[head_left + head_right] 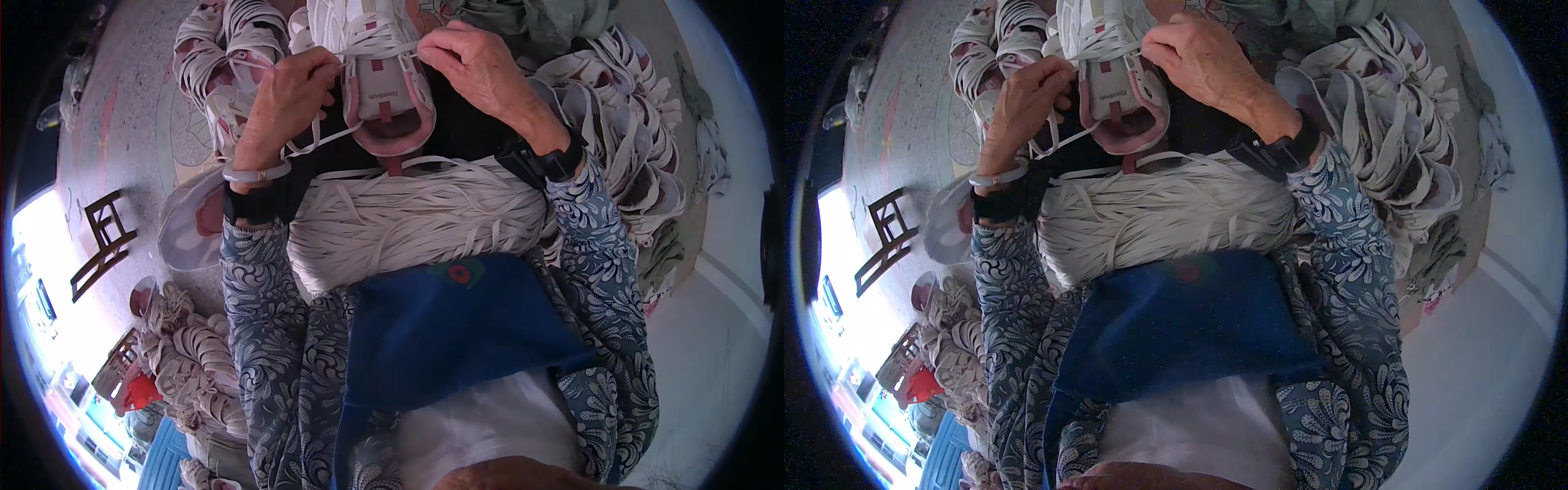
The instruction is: The person sits on the floor and laces a white and pink sneaker by hand, threading white shoelaces through the eyelets and pulling them tight. They repeat the lacing process on the same shoe multiple times, adjusting the laces and tightening them repeatedly.
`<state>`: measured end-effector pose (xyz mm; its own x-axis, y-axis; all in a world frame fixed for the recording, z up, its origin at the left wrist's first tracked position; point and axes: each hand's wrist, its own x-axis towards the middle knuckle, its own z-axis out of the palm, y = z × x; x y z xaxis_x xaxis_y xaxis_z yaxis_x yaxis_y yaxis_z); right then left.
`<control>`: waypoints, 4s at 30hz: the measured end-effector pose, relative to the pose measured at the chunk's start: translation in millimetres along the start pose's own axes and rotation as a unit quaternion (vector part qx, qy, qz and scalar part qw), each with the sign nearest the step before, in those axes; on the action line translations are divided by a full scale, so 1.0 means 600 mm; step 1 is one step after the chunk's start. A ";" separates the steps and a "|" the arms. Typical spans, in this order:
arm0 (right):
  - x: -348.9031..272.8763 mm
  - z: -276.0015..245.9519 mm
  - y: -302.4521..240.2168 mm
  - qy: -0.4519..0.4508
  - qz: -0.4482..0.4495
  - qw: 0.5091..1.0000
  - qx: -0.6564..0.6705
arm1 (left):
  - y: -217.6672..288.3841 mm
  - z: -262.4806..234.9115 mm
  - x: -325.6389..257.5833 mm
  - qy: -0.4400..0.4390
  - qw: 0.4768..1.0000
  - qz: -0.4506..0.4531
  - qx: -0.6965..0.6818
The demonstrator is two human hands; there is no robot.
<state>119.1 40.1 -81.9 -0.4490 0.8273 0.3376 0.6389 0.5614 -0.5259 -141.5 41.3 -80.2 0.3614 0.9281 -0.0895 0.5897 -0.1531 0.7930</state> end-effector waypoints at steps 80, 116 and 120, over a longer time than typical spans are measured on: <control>-0.036 -0.037 -0.122 -0.045 -0.059 0.913 0.401 | 0.055 0.037 -0.040 0.092 0.972 0.182 0.116; 0.004 0.052 -0.053 0.038 0.061 0.991 -0.116 | 0.057 0.033 -0.021 0.098 0.958 0.163 0.216; 0.003 0.056 -0.052 0.071 0.040 0.993 -0.084 | 0.061 0.032 -0.016 0.105 0.947 0.128 0.275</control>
<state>77.2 23.2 -91.2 -0.3088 0.8570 0.4126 0.7690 0.4802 -0.4220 -109.5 20.0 -61.9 0.4263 0.8745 0.2315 0.8096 -0.4830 0.3335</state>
